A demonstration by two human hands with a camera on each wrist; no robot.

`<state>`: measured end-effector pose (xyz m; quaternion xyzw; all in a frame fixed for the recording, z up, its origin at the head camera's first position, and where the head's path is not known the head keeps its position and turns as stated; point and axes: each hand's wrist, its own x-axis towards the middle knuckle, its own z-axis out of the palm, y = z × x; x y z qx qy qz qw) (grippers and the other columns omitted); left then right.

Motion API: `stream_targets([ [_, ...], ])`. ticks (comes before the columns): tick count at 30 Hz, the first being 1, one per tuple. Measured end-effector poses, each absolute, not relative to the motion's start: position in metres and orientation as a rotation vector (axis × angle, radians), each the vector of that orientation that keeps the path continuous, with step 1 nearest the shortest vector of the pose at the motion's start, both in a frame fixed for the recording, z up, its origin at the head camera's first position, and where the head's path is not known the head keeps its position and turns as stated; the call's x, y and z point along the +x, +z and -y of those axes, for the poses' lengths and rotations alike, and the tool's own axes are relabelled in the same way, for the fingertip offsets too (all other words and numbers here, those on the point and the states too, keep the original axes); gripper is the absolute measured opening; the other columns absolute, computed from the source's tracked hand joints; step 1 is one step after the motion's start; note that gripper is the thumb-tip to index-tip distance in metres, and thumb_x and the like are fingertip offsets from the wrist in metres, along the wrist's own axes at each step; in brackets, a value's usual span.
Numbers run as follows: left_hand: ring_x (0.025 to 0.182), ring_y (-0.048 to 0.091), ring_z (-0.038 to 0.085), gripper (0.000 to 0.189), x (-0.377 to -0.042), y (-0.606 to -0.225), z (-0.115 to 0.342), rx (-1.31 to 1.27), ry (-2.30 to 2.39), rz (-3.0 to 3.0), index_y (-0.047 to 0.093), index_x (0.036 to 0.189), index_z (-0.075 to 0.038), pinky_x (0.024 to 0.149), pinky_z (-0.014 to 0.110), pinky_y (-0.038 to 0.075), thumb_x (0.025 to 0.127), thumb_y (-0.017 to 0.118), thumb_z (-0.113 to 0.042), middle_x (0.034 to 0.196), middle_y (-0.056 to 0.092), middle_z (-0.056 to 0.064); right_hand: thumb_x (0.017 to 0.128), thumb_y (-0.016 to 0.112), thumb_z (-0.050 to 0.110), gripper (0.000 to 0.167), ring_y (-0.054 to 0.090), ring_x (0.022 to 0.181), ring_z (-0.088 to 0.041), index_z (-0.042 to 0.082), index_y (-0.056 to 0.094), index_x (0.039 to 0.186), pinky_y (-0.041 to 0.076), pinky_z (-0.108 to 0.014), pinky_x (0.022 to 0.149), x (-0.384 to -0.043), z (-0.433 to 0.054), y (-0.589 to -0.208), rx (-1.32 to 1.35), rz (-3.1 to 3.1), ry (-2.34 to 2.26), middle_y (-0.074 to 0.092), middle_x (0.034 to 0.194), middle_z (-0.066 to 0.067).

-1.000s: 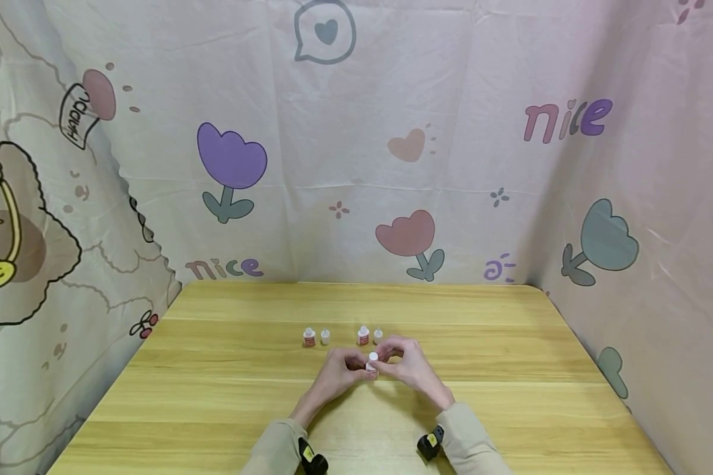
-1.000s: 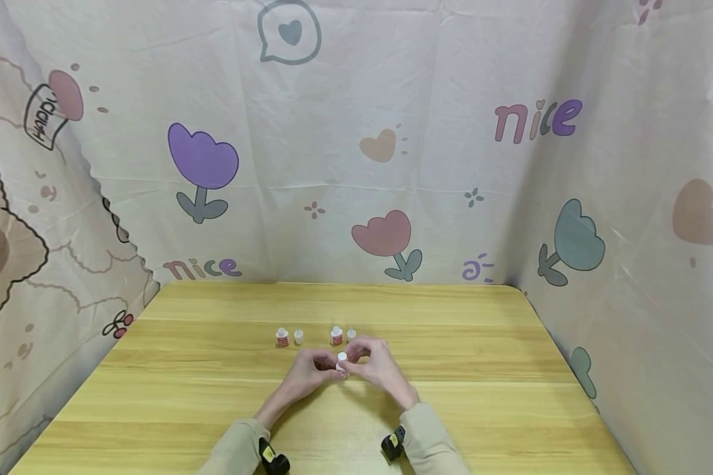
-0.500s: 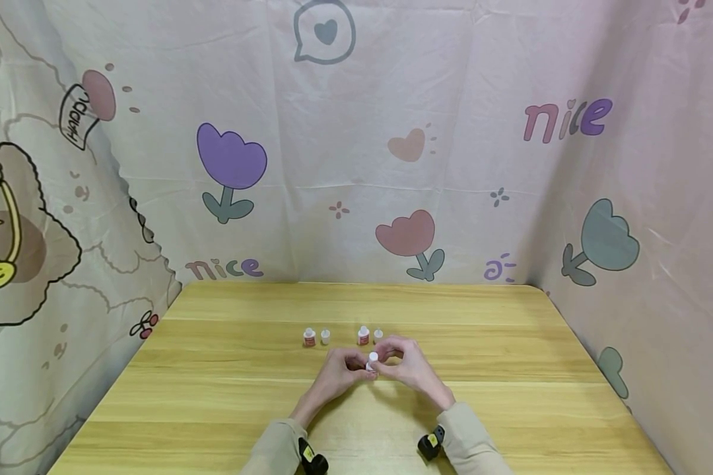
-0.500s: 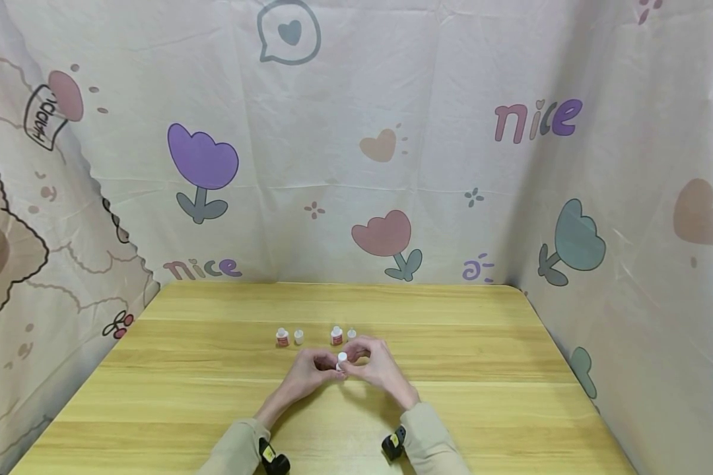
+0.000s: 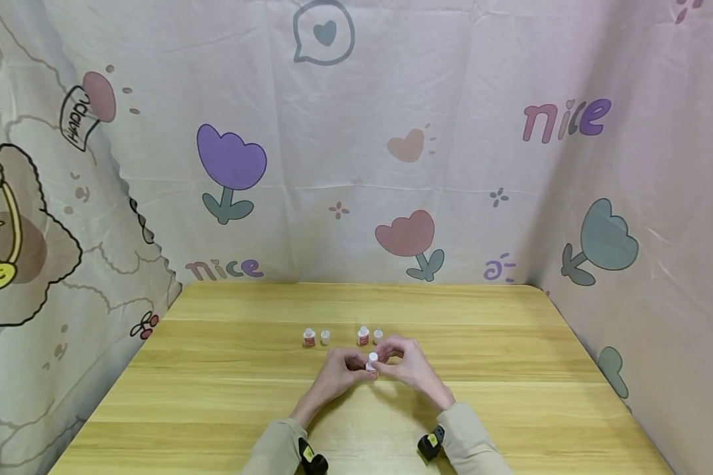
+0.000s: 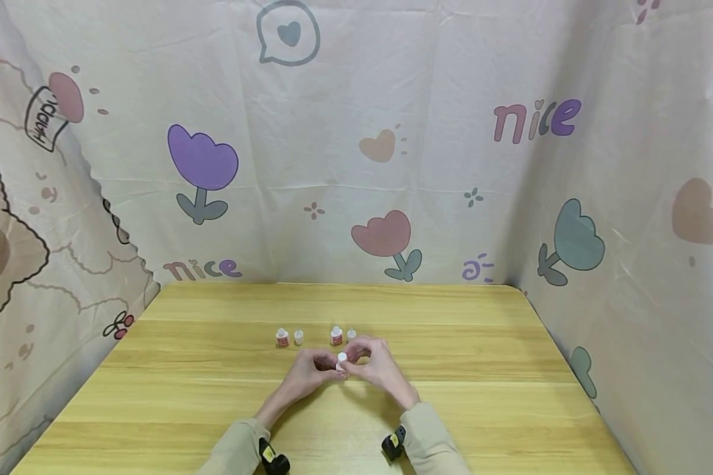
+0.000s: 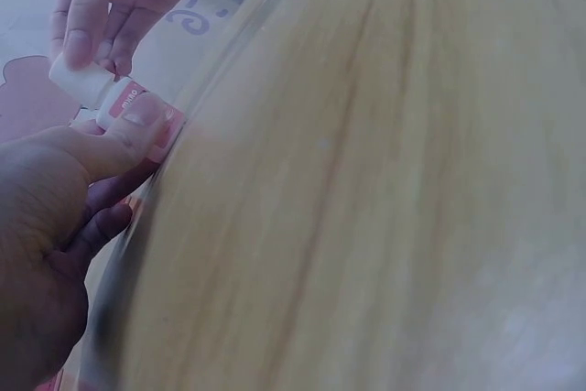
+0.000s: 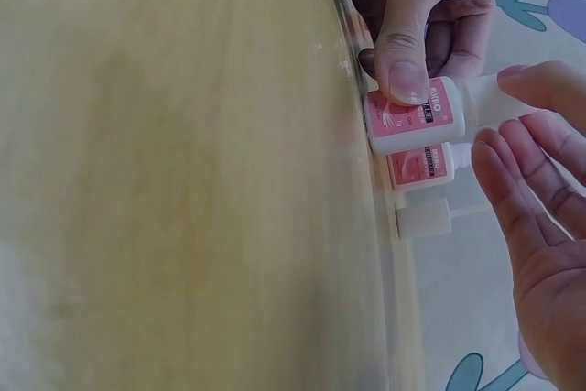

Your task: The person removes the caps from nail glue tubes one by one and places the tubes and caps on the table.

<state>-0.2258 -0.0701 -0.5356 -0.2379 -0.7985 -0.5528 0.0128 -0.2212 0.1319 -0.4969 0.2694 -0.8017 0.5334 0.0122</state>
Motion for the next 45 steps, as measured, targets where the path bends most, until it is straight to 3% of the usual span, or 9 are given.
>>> stream_targets([
  [13, 0.069, 0.065, 0.004, 0.011, -0.2248, -0.534, 0.0699, -0.755, -1.717, 2.494, 0.077, 0.087, -0.012, 0.066, 0.019, 0.054, 0.08, 0.085, -0.015, 0.082, 0.077, 0.007, 0.083, 0.079, 0.003, 0.019, 0.068, 0.086, -0.013, 0.002, 0.072, 0.101, 0.06, -0.04, 0.087, -0.2213, -0.1334, -0.4981, 0.862, 2.489, 1.677, 0.072, 0.097, -0.016],
  [24, 0.069, 0.065, 0.003, 0.012, -0.2231, -0.5329, 0.0695, -0.742, -1.713, 2.509, 0.077, 0.088, -0.01, 0.065, 0.019, 0.054, 0.08, 0.085, -0.015, 0.082, 0.077, 0.008, 0.083, 0.081, 0.005, 0.016, 0.064, 0.078, 0.0, 0.004, 0.072, 0.095, 0.061, -0.035, 0.081, -0.2221, -0.1333, -0.4985, 0.835, 2.48, 1.638, 0.072, 0.09, -0.013],
  [37, 0.07, 0.066, 0.003, 0.013, -0.2229, -0.5323, 0.0701, -0.75, -1.716, 2.515, 0.077, 0.089, -0.009, 0.066, 0.019, 0.055, 0.08, 0.084, -0.015, 0.084, 0.077, 0.009, 0.083, 0.076, -0.001, 0.018, 0.065, 0.083, -0.003, 0.001, 0.072, 0.1, 0.061, -0.033, 0.084, -0.2219, -0.1335, -0.4998, 0.916, 2.475, 1.629, 0.07, 0.096, -0.014],
  [45, 0.07, 0.066, 0.003, 0.011, -0.2237, -0.533, 0.0703, -0.759, -1.717, 2.506, 0.077, 0.088, -0.011, 0.066, 0.019, 0.055, 0.08, 0.084, -0.015, 0.083, 0.077, 0.008, 0.082, 0.082, 0.008, 0.02, 0.064, 0.082, -0.006, 0.004, 0.072, 0.099, 0.061, -0.039, 0.083, -0.2231, -0.1326, -0.5014, 0.847, 2.5, 1.642, 0.072, 0.095, -0.013],
])
